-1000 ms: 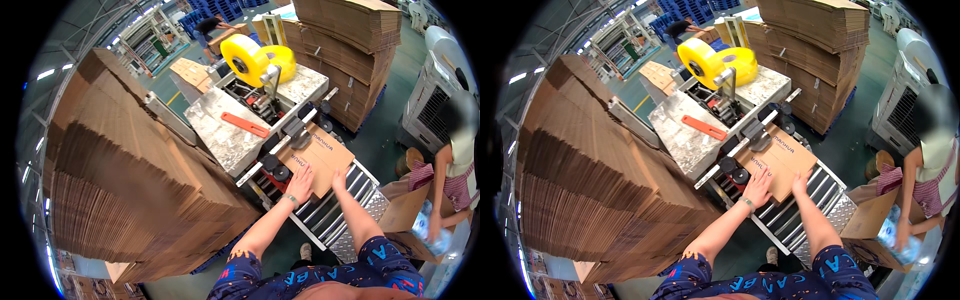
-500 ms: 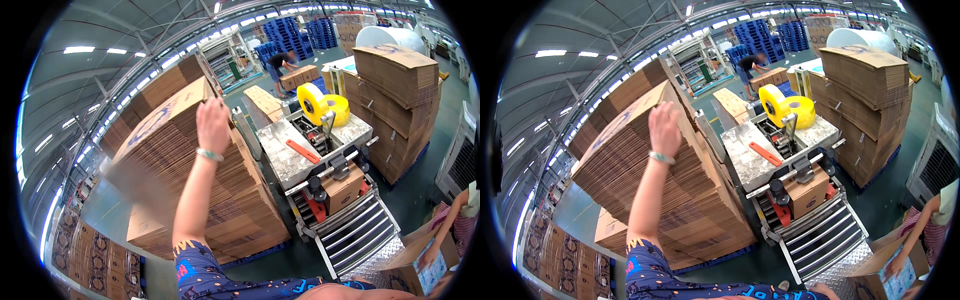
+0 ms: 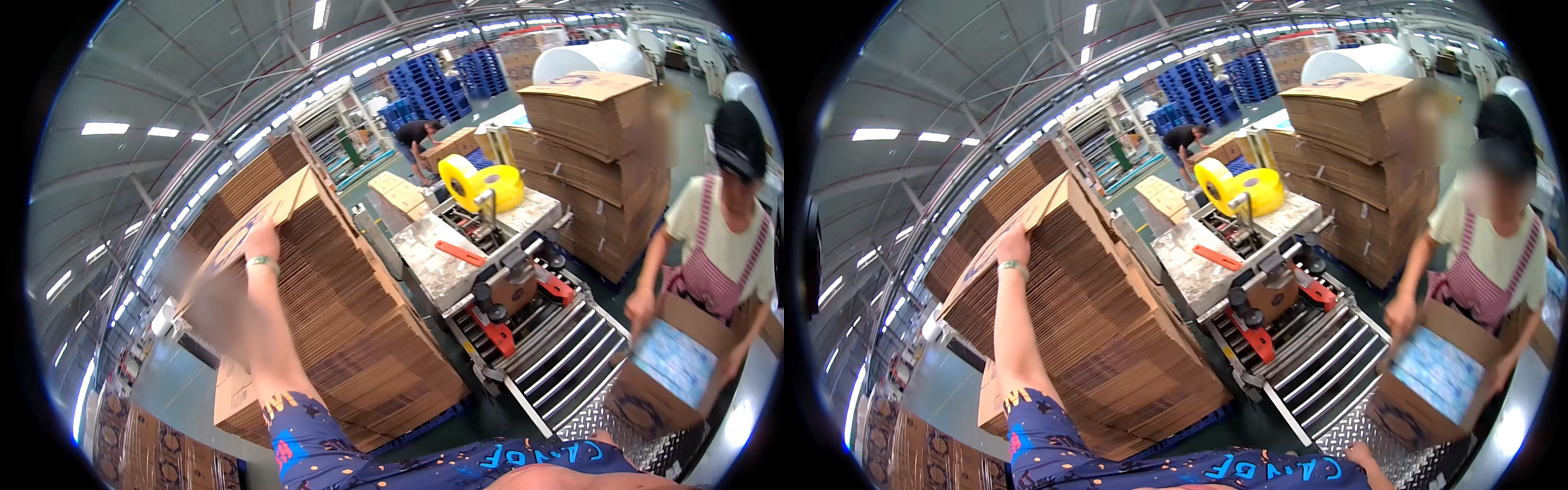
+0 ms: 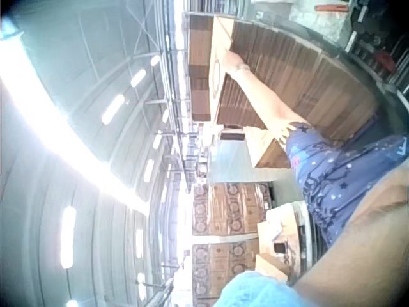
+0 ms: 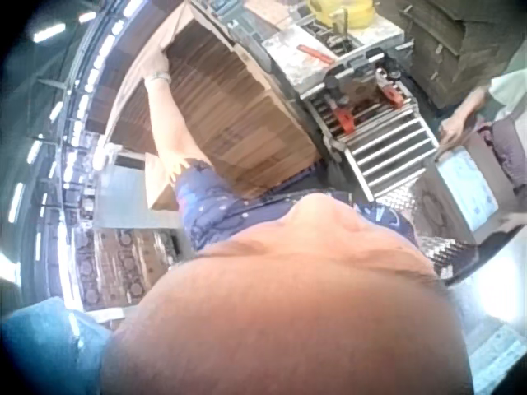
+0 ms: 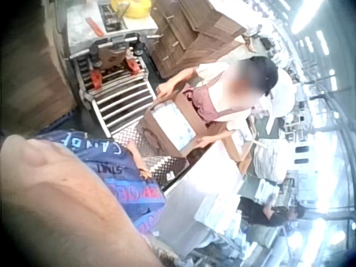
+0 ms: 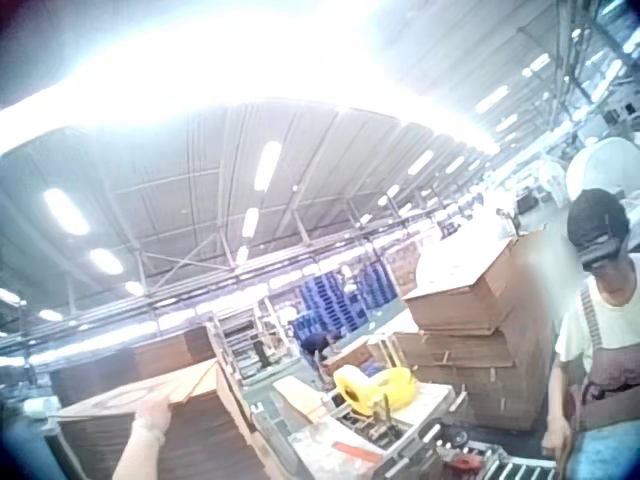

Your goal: The person assembles cardboard boxes by hand and places packages of tissues inside them at a packing station.

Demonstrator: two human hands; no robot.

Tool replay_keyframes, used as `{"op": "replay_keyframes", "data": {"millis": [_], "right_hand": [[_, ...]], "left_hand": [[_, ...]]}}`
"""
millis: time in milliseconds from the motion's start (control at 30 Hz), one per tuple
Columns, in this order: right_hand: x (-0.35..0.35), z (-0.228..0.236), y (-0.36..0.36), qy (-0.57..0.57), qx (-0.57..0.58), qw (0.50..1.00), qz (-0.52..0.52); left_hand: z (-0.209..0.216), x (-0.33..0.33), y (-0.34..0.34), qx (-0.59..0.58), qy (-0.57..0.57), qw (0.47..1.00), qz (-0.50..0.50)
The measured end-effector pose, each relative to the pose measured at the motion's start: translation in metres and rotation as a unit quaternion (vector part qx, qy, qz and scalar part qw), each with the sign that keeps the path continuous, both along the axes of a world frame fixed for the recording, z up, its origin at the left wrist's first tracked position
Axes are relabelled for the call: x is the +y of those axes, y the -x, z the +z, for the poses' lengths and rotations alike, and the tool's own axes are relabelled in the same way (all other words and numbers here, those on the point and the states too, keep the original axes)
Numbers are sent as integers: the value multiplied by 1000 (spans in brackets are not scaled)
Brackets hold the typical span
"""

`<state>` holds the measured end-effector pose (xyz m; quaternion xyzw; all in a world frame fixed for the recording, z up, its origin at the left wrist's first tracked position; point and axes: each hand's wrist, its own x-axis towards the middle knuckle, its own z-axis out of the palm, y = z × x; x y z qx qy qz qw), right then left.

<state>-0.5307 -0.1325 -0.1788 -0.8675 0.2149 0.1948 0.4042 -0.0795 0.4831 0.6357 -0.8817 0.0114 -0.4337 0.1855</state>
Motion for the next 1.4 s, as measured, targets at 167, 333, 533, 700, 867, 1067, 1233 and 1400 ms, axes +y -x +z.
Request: {"op": "replay_keyframes", "data": {"millis": [167, 333, 533, 700, 867, 1067, 1233, 1400], "right_hand": [[3, 31, 32, -22, -61, 998, -9], [15, 127, 20, -32, -226, 973, -41], [37, 322, 46, -43, -425, 903, -42], [17, 423, 129, 68, -380, 921, -56], [-3, 449, 204, 206, -399, 876, -174], [-5, 465, 236, 339, -311, 883, -95], [2, 432, 213, 158, -104, 982, -28], [-36, 409, 220, -126, -20, 989, -74]], "left_hand": [[13, -120, 89, -214, -93, 949, -212], [10, -295, 242, -289, -256, 844, -372], [-6, -414, 381, -213, -315, 702, -603], [-35, -454, 376, -72, -140, 661, -734], [-126, -458, 309, 46, 381, 564, -731], [-363, -473, 286, 251, 689, 523, -435], [-483, -484, 359, 381, 605, 543, -441], [-485, -471, 362, 415, 582, 482, -506]]}}
